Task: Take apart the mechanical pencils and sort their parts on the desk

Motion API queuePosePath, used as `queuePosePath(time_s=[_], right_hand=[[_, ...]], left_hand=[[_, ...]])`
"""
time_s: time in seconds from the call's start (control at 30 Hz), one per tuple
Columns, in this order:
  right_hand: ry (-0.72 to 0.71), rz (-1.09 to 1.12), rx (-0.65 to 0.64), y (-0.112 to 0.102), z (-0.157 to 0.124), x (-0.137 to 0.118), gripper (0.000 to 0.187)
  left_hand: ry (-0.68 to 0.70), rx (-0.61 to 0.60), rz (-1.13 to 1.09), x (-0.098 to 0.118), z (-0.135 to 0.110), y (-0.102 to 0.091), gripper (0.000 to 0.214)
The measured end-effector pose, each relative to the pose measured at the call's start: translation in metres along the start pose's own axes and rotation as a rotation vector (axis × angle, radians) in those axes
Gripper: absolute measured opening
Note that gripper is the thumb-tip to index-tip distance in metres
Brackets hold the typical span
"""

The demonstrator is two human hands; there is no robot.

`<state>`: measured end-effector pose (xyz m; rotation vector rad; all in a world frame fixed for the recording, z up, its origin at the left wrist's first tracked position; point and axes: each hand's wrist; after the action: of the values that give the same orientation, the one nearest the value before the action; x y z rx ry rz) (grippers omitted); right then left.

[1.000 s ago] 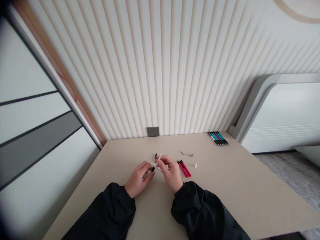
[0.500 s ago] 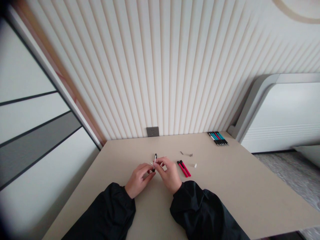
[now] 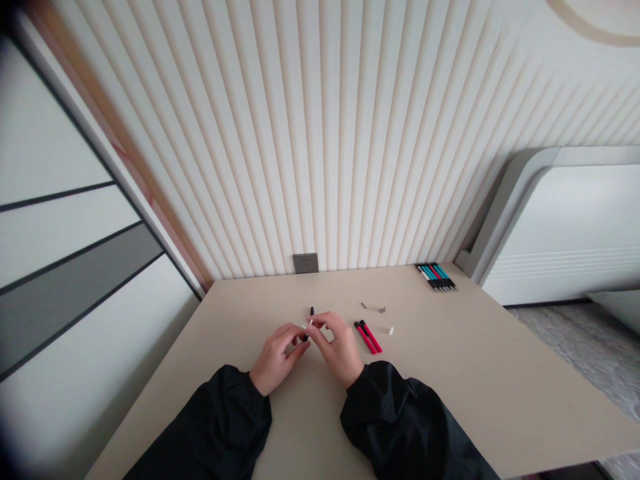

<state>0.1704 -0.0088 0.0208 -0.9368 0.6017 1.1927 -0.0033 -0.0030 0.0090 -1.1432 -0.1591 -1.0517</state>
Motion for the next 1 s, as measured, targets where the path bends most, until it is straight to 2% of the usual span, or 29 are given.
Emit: queuePosePath(time_s=[0.27, 0.53, 0.63, 0.7, 0.77, 0.87, 1.0], right_hand=[[-0.049, 0.03, -0.044, 0.001, -0.001, -0.001, 0.013], [-0.038, 0.046, -0.063, 0.009, -0.005, 0.001, 0.017], [-0.032, 0.038, -0.062, 0.003, -0.002, 0.001, 0.021], [-0.015, -0.112, -0.045, -0.006, 0.003, 0.003, 0.024], [0.01, -0.391, -0.045, -0.018, 0.008, 0.006, 0.023], [0.101, -0.828, -0.117, -0.033, 0.012, 0.013, 0.02], [0.258, -1.107, -0.202, -0.04, 0.01, 0.02, 0.018]], left_hand=[[-0.005, 0.037, -0.002, 0.0, -0.001, 0.001, 0.016], [0.033, -0.01, 0.023, 0.001, -0.002, 0.001, 0.014], [0.004, -0.002, 0.016, 0.001, 0.0, 0.0, 0.015], [-0.019, 0.013, 0.018, 0.001, 0.0, -0.001, 0.014], [-0.037, 0.035, 0.022, 0.0, 0.001, -0.001, 0.012], [-0.055, 0.065, 0.033, -0.002, 0.001, -0.002, 0.012], [-0.062, 0.074, 0.057, -0.004, 0.001, -0.001, 0.012]])
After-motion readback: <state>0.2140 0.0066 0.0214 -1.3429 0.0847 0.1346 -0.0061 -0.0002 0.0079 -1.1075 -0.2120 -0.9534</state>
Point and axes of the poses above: each hand's wrist, its own z-axis towards the middle knuckle, its own y-axis out of the palm, x = y × z, and after that the axes turned 2 degrees about -y, right-handed
